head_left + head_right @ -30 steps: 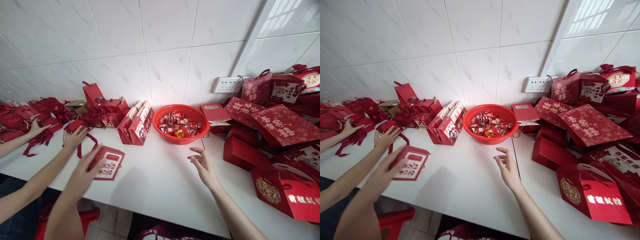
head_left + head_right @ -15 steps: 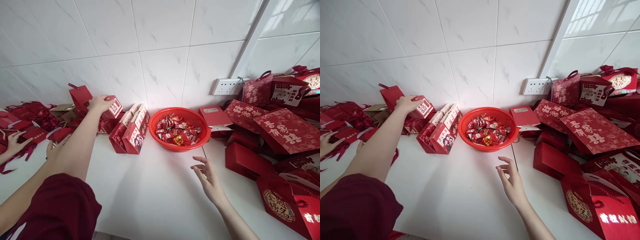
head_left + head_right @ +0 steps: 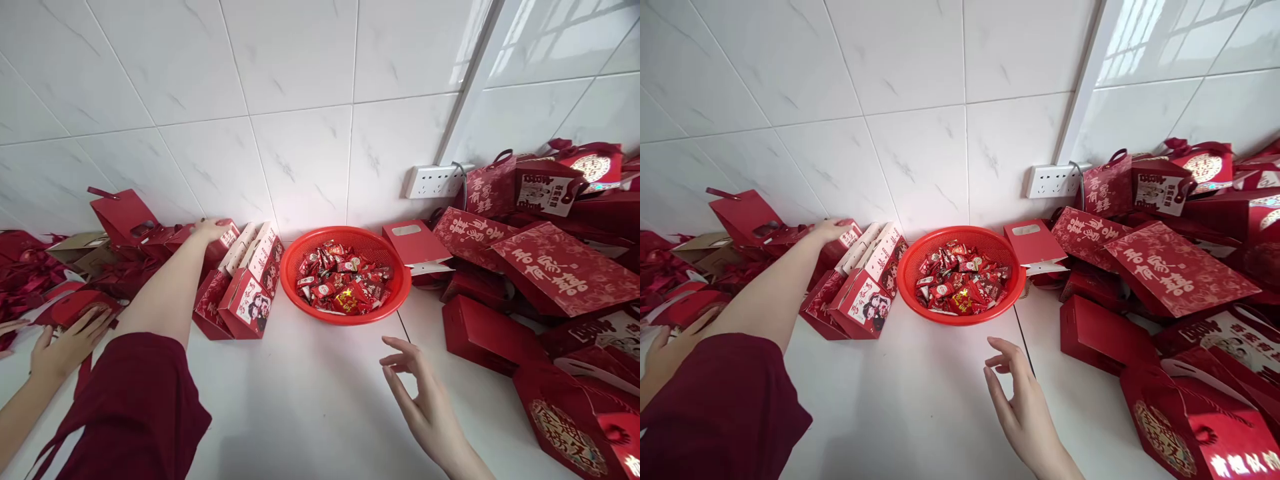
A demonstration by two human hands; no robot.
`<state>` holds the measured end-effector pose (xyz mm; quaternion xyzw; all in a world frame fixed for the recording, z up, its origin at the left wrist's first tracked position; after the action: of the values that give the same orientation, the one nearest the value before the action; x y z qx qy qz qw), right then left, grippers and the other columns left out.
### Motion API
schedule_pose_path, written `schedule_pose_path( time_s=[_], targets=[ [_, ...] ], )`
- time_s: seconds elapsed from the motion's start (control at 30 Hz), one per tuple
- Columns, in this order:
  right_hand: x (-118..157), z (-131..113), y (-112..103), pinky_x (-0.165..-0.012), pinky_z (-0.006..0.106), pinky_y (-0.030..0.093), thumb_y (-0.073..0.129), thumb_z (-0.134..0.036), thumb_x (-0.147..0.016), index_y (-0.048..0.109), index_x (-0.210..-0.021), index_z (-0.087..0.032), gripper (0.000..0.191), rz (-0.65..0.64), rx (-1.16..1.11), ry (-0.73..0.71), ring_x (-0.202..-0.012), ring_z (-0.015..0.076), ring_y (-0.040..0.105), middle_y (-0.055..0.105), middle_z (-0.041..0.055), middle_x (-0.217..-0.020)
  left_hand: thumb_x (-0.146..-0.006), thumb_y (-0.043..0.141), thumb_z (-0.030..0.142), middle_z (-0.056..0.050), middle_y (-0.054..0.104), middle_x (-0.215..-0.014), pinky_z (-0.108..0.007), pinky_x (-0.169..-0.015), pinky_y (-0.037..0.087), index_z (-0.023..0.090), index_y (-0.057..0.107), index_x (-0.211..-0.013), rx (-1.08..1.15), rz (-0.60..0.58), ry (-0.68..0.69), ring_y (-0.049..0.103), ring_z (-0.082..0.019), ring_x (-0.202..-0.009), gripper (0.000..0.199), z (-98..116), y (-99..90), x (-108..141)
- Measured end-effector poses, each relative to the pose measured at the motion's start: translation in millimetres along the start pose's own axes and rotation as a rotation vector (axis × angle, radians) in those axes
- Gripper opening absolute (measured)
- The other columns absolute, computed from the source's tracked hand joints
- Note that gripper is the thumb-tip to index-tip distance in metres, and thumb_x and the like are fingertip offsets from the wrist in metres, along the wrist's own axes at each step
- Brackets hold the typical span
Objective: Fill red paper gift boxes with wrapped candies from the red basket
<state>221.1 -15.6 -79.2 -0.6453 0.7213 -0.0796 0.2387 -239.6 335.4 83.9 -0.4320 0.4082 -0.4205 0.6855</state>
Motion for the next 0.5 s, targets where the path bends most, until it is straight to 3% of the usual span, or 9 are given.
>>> schedule_pose_path(
  time_s=[0.1, 0.2, 0.37, 0.5],
  targets=[
    [-0.1, 1.9, 0.8, -0.049, 0.021, 0.049, 0.046, -0.040, -0.100, 0.043, -0.137, -0.031, 0.038, -0.020, 0.003, 0.016, -0.094, 0.0205, 0.064, 0.063, 0.0084, -0.107, -0.078, 0.064, 0.060, -0.022, 0.035, -0.151, -0.066, -0.103, 0.028, 0.021, 0.052, -0.140, -0.036, 0.049, -0.122, 0.026, -0.051, -0.137, 0.074, -7.5, 8.7, 0.6],
    [-0.2, 3.7, 2.4, -0.050, 0.020, 0.050, 0.047, -0.038, -0.100, 0.041, -0.138, -0.032, 0.039, -0.033, 0.009, 0.006, -0.095, 0.0195, 0.064, 0.062, 0.0084, -0.108, -0.083, 0.058, 0.061, -0.021, 0.026, -0.156, -0.069, -0.104, 0.024, 0.022, 0.044, -0.146, -0.035, 0.057, -0.149, 0.020, -0.050, -0.140, 0.076, -10.2, 13.9, -3.5],
    [-2.8, 1.6, 6.7, -0.050, 0.021, 0.052, 0.046, -0.034, -0.100, 0.040, -0.138, -0.031, 0.038, -0.057, 0.043, -0.047, -0.092, 0.0196, 0.065, 0.060, 0.0093, -0.108, -0.090, 0.058, 0.050, -0.023, 0.023, -0.157, -0.071, -0.104, 0.019, 0.006, 0.046, -0.141, 0.009, -0.010, -0.117, 0.015, -0.047, -0.142, 0.068, -7.3, 26.9, -15.4],
    [-6.7, -2.2, 6.4, -0.054, 0.025, 0.054, 0.044, -0.030, -0.101, 0.039, -0.137, -0.030, 0.037, -0.068, 0.070, -0.091, -0.092, 0.0199, 0.064, 0.059, 0.0102, -0.111, -0.094, 0.058, 0.036, -0.021, 0.032, -0.155, -0.072, -0.106, 0.013, 0.000, 0.048, -0.134, 0.046, 0.017, -0.035, 0.014, -0.039, -0.142, 0.055, 3.1, 31.4, -14.4]
  ],
)
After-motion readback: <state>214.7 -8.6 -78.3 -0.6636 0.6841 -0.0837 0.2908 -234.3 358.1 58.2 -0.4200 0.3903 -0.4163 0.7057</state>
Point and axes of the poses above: each hand's wrist, its own x-axis away from the middle knuckle, its own y-axis out of the palm, z = x × y, the point moved 3 cm from there along -x, towards the middle knuckle
